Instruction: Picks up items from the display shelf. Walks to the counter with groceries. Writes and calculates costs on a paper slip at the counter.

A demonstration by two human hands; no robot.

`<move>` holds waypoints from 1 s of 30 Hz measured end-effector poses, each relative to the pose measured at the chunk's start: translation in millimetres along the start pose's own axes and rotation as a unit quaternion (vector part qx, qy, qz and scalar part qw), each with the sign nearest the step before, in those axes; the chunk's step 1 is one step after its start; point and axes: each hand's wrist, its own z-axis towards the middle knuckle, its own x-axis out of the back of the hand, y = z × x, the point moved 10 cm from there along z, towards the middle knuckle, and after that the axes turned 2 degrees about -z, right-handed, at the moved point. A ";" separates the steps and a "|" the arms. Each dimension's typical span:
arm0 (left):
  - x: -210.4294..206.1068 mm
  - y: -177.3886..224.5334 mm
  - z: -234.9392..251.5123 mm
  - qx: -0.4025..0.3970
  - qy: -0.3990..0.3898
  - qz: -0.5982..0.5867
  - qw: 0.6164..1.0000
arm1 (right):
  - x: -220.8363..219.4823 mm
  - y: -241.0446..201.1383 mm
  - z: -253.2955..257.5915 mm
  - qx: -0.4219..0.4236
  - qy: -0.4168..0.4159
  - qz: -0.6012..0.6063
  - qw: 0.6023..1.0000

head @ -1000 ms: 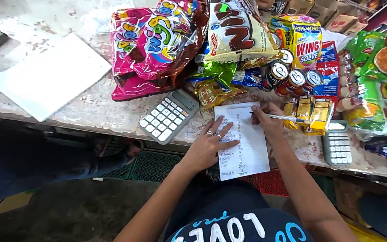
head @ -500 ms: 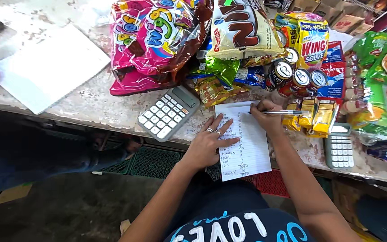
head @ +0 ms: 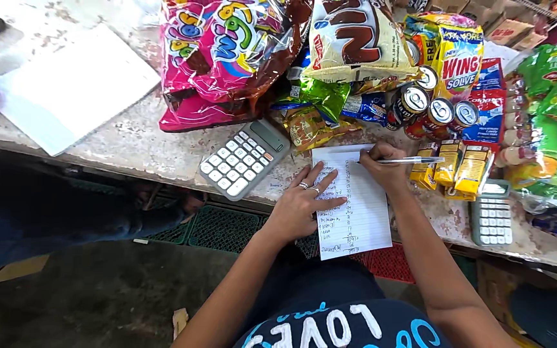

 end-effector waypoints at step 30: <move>-0.2 -0.3 -1.8 0.004 0.004 -0.001 1.000 | 7.6 3.3 -2.1 -0.023 0.029 -0.022 0.999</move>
